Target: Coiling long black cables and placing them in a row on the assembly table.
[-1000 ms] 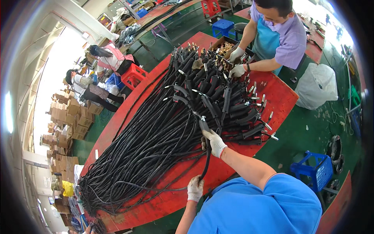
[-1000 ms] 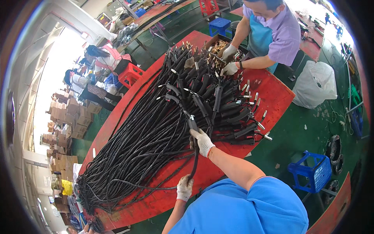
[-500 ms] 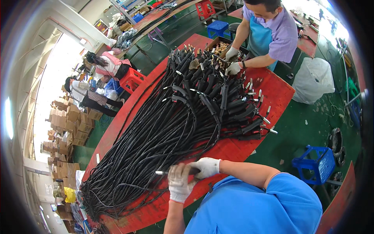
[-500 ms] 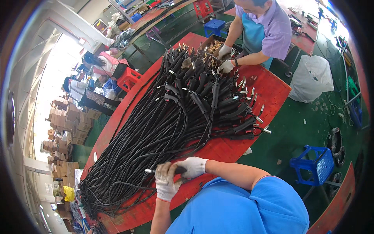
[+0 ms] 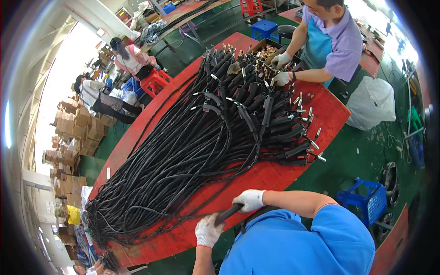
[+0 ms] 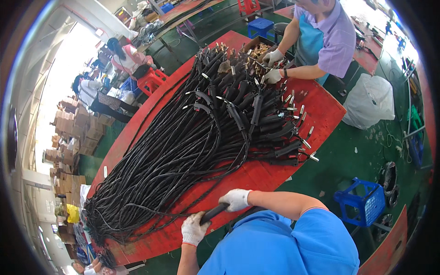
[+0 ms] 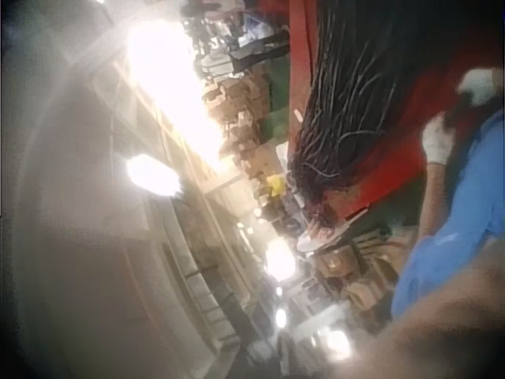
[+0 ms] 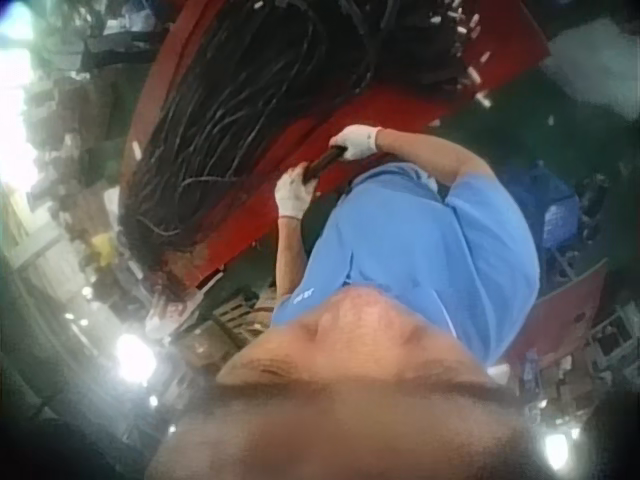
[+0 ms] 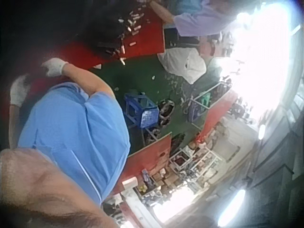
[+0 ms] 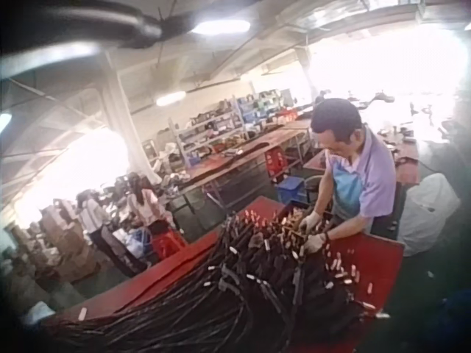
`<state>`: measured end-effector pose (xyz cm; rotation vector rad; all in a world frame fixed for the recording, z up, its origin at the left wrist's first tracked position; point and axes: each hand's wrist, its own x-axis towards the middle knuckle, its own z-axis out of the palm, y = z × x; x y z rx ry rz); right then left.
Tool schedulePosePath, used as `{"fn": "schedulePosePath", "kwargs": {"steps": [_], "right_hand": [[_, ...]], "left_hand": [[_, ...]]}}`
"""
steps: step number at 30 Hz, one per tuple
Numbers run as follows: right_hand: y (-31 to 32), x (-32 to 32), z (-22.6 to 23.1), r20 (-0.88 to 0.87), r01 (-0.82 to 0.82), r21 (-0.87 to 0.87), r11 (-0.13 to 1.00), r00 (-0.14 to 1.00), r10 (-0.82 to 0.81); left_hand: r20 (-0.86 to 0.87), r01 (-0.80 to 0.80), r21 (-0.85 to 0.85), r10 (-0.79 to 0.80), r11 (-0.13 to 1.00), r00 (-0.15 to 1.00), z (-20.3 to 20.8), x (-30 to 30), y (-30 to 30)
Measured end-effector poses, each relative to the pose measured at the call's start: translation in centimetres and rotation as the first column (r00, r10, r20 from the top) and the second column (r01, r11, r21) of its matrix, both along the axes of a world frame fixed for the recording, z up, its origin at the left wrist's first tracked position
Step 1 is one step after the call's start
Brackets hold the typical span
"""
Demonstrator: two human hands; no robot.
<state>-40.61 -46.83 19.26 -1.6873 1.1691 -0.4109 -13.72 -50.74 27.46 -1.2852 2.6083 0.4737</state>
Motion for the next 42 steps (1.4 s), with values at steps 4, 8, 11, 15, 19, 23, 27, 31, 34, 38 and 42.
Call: {"fn": "schedulePosePath", "kwargs": {"steps": [4,8,11,15,19,23,27,31,34,38,42], "right_hand": [[-0.3,3.1,-0.8,0.066,-0.072,-0.146,0.987,0.994,0.082],[-1.4,5.7,0.6,0.086,-0.103,-0.243,0.965,0.988,0.128],[-1.5,6.4,1.1,0.076,-0.123,-0.227,0.966,0.987,0.143],[-1.0,8.6,3.1,-0.082,-0.184,-0.143,0.973,0.981,0.173],[0.7,12.2,3.3,-0.088,-0.121,-0.266,0.956,0.991,0.101],[1.3,15.7,3.9,-0.175,-0.198,-0.281,0.939,0.973,0.152],[2.1,18.1,4.2,-0.161,-0.216,-0.232,0.948,0.97,0.182],[1.7,19.7,4.2,-0.184,-0.259,-0.218,0.941,0.958,0.221],[0.4,19.7,3.2,-0.151,-0.279,-0.244,0.929,0.957,0.248],[-2.8,20.8,2.3,-0.048,-0.278,-0.394,0.876,0.958,0.282],[-6.3,18.3,0.5,-0.124,-0.299,-0.539,0.787,0.953,0.277]], "left_hand": [[-0.052,-0.07,0.114,0.076,0.991,0.996,-2.0,0.1,2.5],[-0.236,-0.254,0.181,0.292,0.95,0.927,-1.2,0.6,4.1],[-0.272,-0.347,0.225,0.401,0.91,0.875,0.5,1.3,4.1],[-0.199,-0.288,0.435,0.404,0.853,0.893,1.4,4.1,3.7],[-0.13,-0.22,0.457,0.309,0.862,0.942,1.1,6.2,4.1],[-0.252,-0.167,0.509,0.331,0.845,0.909,0.3,9.0,4.8],[-0.217,-0.163,0.616,0.365,0.77,0.905,-0.1,12.6,5.2],[-0.297,-0.127,0.549,0.335,0.826,0.894,0.2,15.6,6.0],[-0.242,-0.257,0.634,0.503,0.729,0.83,4.5,17.0,6.2],[-0.346,-0.352,0.703,0.73,0.618,0.59,9.3,21.4,10.5],[-0.723,-0.002,0.398,0.316,0.917,0.614,12.9,21.0,11.6]]}}
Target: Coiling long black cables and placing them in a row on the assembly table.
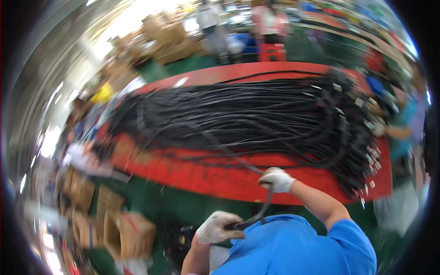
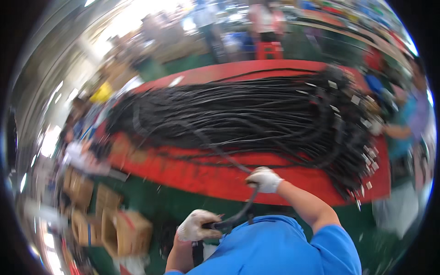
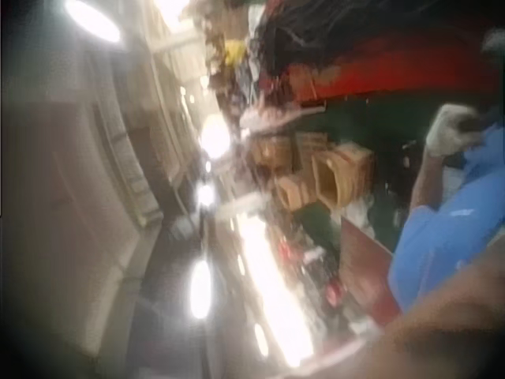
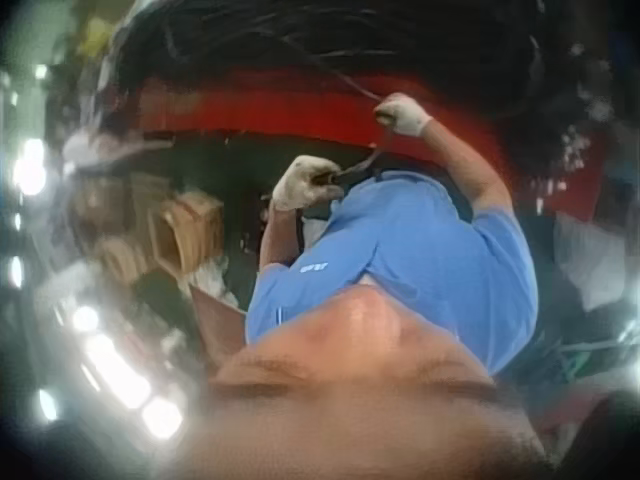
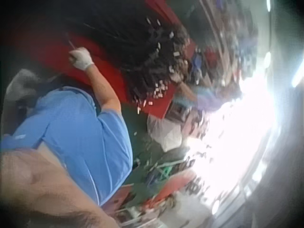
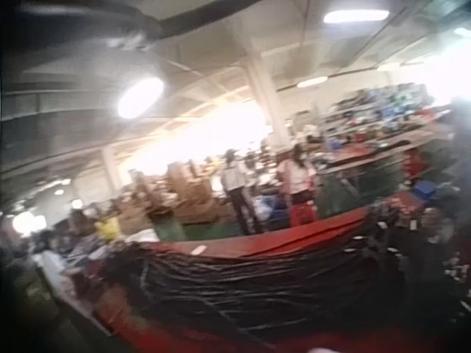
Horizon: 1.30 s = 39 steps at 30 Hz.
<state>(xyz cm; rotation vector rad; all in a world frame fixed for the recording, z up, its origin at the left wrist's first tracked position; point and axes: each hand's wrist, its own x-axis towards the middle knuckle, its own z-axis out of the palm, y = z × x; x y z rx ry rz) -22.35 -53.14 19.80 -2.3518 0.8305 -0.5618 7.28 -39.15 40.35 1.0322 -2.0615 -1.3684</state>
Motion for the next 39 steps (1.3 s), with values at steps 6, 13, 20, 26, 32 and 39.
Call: {"fn": "schedulePosePath", "kwargs": {"steps": [6,13,20,26,32,39], "right_hand": [[-1.8,0.5,-4.1,0.175,0.147,-0.037,0.988,0.975,-0.138],[-1.4,-7.6,-4.3,0.444,0.341,0.614,0.712,0.597,-0.668],[0.4,-11.5,2.2,0.641,0.301,0.605,0.737,0.365,-0.675],[0.4,-17.0,4.8,0.68,0.489,0.478,0.73,0.319,-0.66],[2.0,-21.2,13.3,0.887,0.714,-0.047,0.698,0.352,-0.3],[-7.6,-16.5,7.0,0.832,0.774,0.029,0.633,0.332,-0.444]], "left_hand": [[-0.05,-0.081,0.009,0.082,0.997,0.995,1.6,-1.5,3.2],[0.063,-0.38,0.167,0.375,0.91,0.925,1.7,-1.7,3.8],[0.078,-0.244,0.251,0.232,0.937,0.97,-0.3,-4.1,0.6],[0.015,-0.16,0.225,0.161,0.961,0.987,-0.1,-4.8,-0.5],[-0.035,-0.089,0.176,0.097,0.98,0.995,0.0,-3.9,0.4],[-0.272,-0.119,0.114,0.146,0.986,0.951,0.6,-0.1,2.5]]}}
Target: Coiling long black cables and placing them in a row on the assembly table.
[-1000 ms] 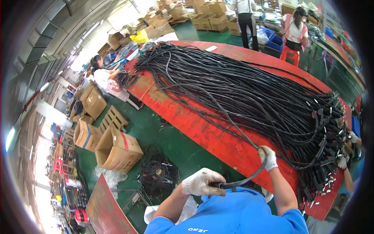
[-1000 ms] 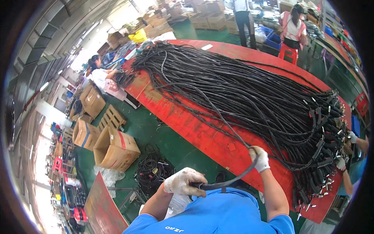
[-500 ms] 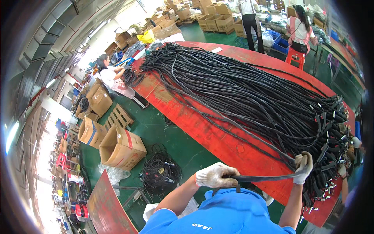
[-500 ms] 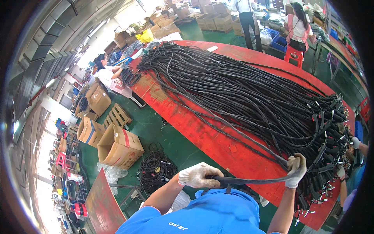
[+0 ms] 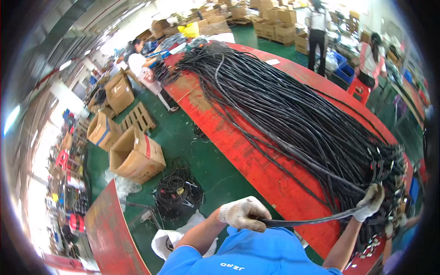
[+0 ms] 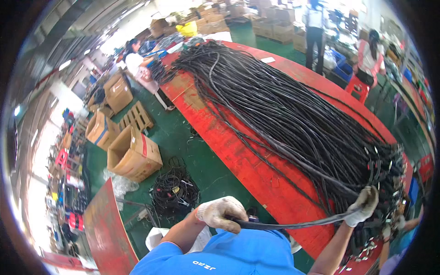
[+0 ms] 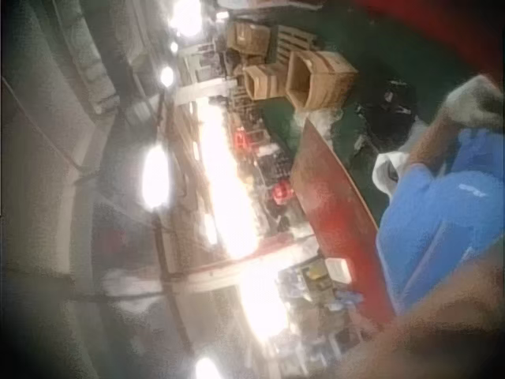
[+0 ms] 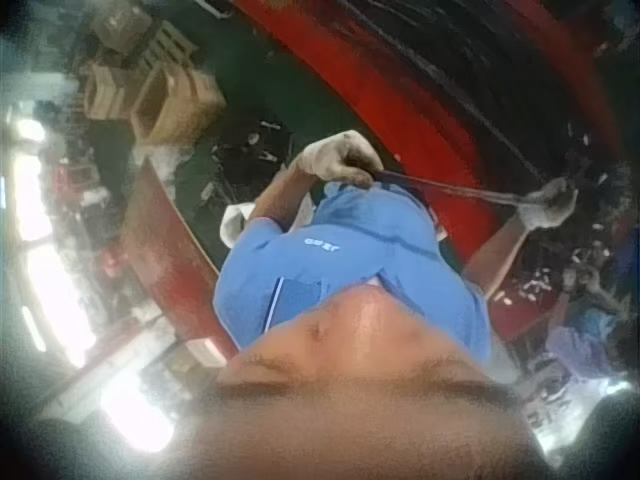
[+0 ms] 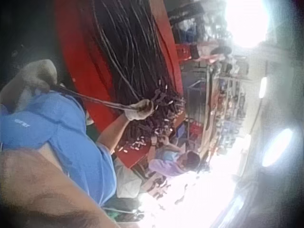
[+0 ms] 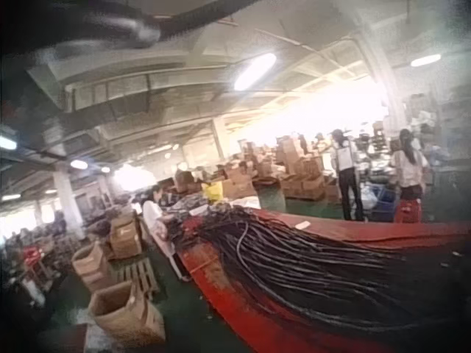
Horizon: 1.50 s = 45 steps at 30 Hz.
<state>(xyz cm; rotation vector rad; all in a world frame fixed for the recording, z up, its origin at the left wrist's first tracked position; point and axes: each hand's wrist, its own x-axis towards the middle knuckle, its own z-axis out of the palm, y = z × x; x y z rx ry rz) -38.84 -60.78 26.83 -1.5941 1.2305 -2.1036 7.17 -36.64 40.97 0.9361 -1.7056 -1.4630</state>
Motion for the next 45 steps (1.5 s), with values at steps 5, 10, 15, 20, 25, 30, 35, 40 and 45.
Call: {"fn": "schedulePosePath", "kwargs": {"steps": [5,10,15,20,25,30,35,40,45], "right_hand": [[-2.0,7.7,-4.3,-0.461,-0.035,-0.139,0.99,0.887,-0.033],[-3.9,13.6,-9.3,0.152,-0.395,0.419,0.817,0.918,0.366],[-3.6,16.2,-4.9,0.395,-0.647,0.427,0.632,0.762,0.513],[-2.2,8.2,0.6,0.201,-0.506,0.438,0.743,0.861,0.468],[0.3,-0.4,5.1,-0.108,-0.126,0.253,0.959,0.982,0.157],[1.8,-7.1,5.9,-0.478,0.203,-0.031,0.979,0.857,-0.193],[4.0,-7.8,5.9,-0.039,-0.044,0.418,0.907,0.997,0.066],[0.8,-1.1,-0.1,0.29,-0.216,0.342,0.914,0.95,0.116],[3.7,5.9,0.2,0.064,-0.303,0.775,0.554,0.91,0.409]], "left_hand": [[0.032,-0.099,-0.307,0.114,0.947,0.993,3.9,4.8,4.4],[-0.108,-0.32,-0.416,0.303,0.852,0.947,5.0,8.4,10.4],[0.099,-0.706,0.094,0.699,0.702,0.708,3.2,7.7,11.6],[-0.071,-0.693,0.394,0.772,0.604,0.632,-1.7,7.6,8.3],[-0.082,-0.572,0.386,0.645,0.724,0.76,-3.3,5.3,3.5],[-0.009,-0.357,0.224,0.368,0.907,0.93,-4.6,3.9,0.1],[-0.229,-0.284,0.374,0.384,0.883,0.894,-5.4,3.3,-0.5],[-0.196,-0.32,0.466,0.449,0.825,0.872,-6.3,4.0,0.3],[-0.373,-0.606,0.455,0.757,0.653,0.536,-6.4,6.4,1.5]]}}
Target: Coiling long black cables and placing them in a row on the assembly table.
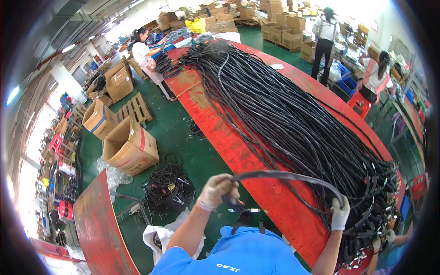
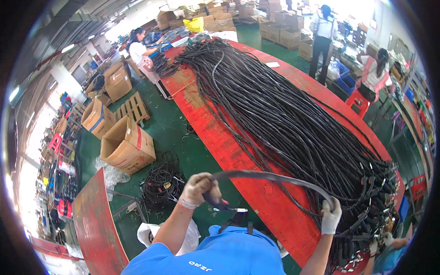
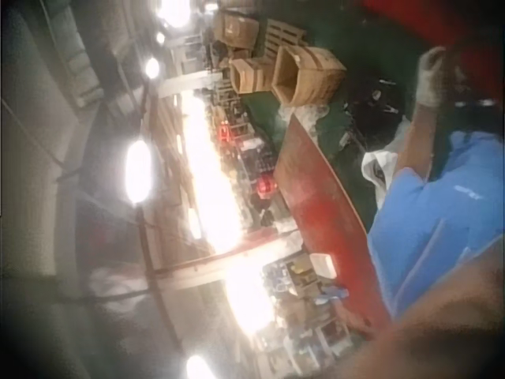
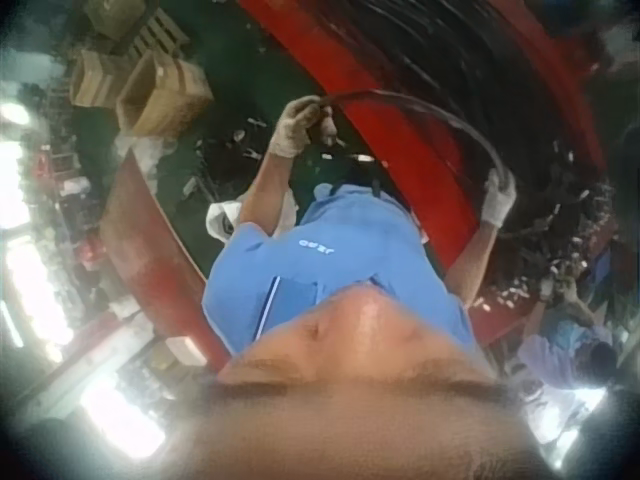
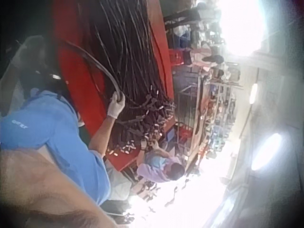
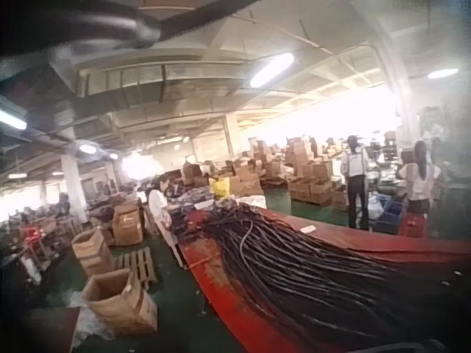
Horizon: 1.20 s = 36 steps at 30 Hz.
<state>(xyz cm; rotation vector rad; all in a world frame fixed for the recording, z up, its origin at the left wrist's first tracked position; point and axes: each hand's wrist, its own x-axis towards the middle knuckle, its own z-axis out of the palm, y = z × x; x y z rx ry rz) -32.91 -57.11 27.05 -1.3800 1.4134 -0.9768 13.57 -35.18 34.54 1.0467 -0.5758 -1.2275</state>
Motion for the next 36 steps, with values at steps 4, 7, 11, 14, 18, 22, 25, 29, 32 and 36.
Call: {"fn": "schedulePosePath", "kwargs": {"steps": [4,7,11,14,18,22,25,29,32,36], "right_hand": [[0.4,1.8,-4.4,-0.297,-0.336,-0.053,0.941,0.905,0.306],[1.0,2.5,-7.6,-0.356,-0.373,0.149,0.916,0.844,0.402],[1.3,5.0,-8.1,-0.246,-0.471,0.092,0.878,0.843,0.478],[0.5,7.8,-7.7,0.029,-0.399,0.015,0.917,0.917,0.399],[-0.4,15.1,-1.4,-0.201,-0.609,-0.252,0.752,0.793,0.574],[-0.3,23.1,5.4,-0.517,-0.9,-0.229,0.371,0.436,0.737],[1.3,28.7,8.8,-0.702,-0.982,0.072,0.172,0.073,0.709],[4.8,34.0,7.8,-0.697,-0.977,0.205,-0.063,-0.191,0.691],[7.2,38.1,7.8,-0.706,-0.971,0.219,-0.094,-0.224,0.672],[9.1,44.5,8.9,-0.723,-0.917,0.25,-0.31,-0.39,0.571]], "left_hand": [[0.058,-0.318,-0.175,0.332,0.932,0.941,1.3,2.9,-0.1],[-0.068,-0.457,-0.26,0.456,0.851,0.887,2.3,6.4,-0.3],[-0.121,-0.628,-0.178,0.617,0.757,0.778,-0.1,12.8,1.2],[-0.054,-0.714,-0.094,0.713,0.693,0.699,-1.6,13.4,2.9],[-0.039,-0.701,0.001,0.701,0.713,0.712,-3.3,11.3,5.0],[0.006,-0.708,-0.012,0.708,0.706,0.706,-3.4,9.6,6.1],[0.02,-0.74,0.004,0.74,0.672,0.672,-4.2,10.9,7.6],[0.049,-0.71,0.041,0.708,0.703,0.704,-6.5,13.0,9.7],[0.212,-0.606,0.076,0.58,0.792,0.786,-8.6,14.4,10.2],[0.3,-0.46,0.16,0.401,0.873,0.866,-8.8,15.3,8.4]]}}
